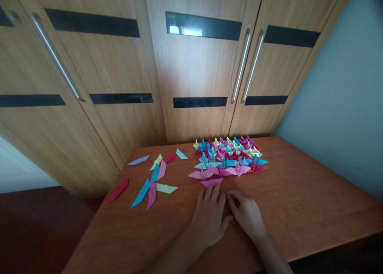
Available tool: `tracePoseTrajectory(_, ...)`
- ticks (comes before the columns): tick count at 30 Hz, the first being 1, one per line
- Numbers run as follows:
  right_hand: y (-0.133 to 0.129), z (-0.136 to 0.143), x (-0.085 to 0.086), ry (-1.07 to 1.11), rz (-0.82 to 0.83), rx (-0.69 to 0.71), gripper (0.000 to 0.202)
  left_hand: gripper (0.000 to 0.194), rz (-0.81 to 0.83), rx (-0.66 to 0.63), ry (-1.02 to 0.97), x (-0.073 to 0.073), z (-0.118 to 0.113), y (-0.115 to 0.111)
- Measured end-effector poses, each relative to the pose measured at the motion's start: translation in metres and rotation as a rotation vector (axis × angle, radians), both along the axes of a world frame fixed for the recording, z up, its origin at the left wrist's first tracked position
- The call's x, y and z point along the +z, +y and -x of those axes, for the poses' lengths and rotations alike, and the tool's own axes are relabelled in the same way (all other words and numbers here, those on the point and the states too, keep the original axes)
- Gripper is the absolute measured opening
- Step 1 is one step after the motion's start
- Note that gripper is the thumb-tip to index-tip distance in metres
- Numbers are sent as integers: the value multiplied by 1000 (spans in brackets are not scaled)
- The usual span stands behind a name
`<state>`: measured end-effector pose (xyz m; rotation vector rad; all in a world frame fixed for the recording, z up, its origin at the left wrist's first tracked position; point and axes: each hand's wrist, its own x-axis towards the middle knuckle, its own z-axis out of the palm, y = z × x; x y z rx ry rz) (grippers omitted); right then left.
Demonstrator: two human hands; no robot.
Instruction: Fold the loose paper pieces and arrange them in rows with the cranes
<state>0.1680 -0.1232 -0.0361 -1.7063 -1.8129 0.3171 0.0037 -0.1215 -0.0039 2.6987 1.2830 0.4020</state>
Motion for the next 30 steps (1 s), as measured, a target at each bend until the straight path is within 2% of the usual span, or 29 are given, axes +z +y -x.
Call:
tracePoseTrajectory(23,-1,0,2,13,8,-1,26,54,-15,30,-2,0,0,1)
tracePoseTrajectory(30,0,0,2,3,-12,-7,26,51,-13,19,-27,5,2,-2)
